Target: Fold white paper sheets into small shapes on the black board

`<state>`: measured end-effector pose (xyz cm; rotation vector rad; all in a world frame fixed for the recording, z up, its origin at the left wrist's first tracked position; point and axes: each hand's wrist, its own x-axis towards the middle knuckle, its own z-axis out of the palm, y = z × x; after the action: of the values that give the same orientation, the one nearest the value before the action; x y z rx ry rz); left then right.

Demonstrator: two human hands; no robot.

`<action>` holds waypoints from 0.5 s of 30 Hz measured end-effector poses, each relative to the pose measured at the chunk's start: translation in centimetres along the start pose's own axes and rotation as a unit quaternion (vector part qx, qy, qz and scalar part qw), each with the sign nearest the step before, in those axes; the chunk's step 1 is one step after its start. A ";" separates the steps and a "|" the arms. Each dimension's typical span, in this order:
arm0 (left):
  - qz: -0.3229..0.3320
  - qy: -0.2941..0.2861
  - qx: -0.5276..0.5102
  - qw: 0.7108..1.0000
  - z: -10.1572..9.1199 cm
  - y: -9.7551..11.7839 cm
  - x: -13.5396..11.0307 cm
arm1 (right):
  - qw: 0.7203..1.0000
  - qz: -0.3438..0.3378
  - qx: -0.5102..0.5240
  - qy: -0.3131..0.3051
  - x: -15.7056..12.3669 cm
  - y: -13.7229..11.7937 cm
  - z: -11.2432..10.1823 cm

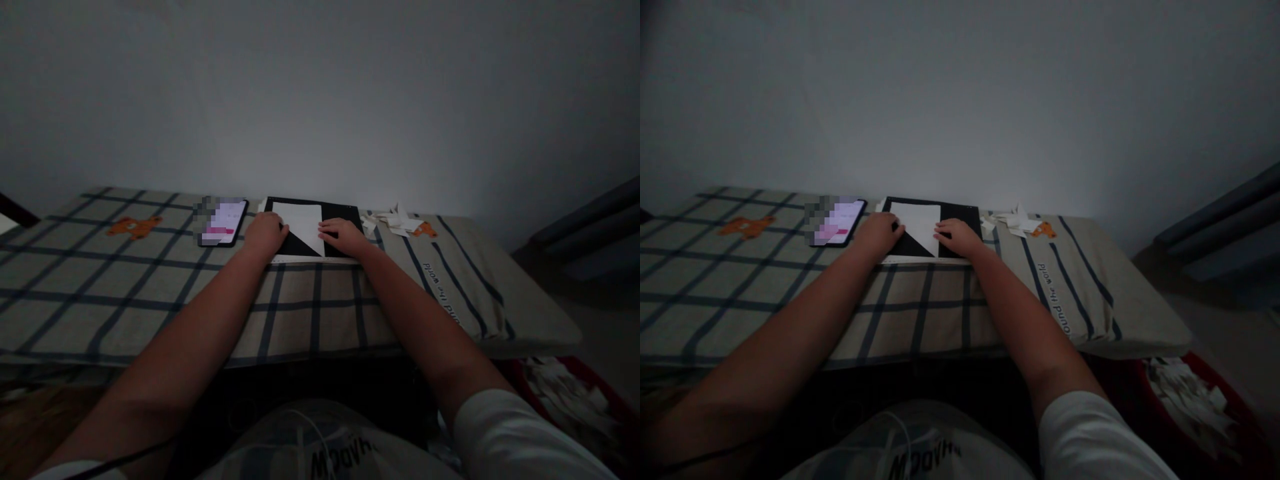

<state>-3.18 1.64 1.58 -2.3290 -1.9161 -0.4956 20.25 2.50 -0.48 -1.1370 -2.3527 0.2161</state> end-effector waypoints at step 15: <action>0.038 0.014 0.005 0.999 0.6 1.3 -0.5 | 0.997 -0.056 -0.041 0.041 -0.1 0.0 0.2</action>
<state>-1.93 1.02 1.05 -2.3654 -1.8054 -0.5060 20.20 2.40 -0.68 -1.0266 -2.3618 0.0321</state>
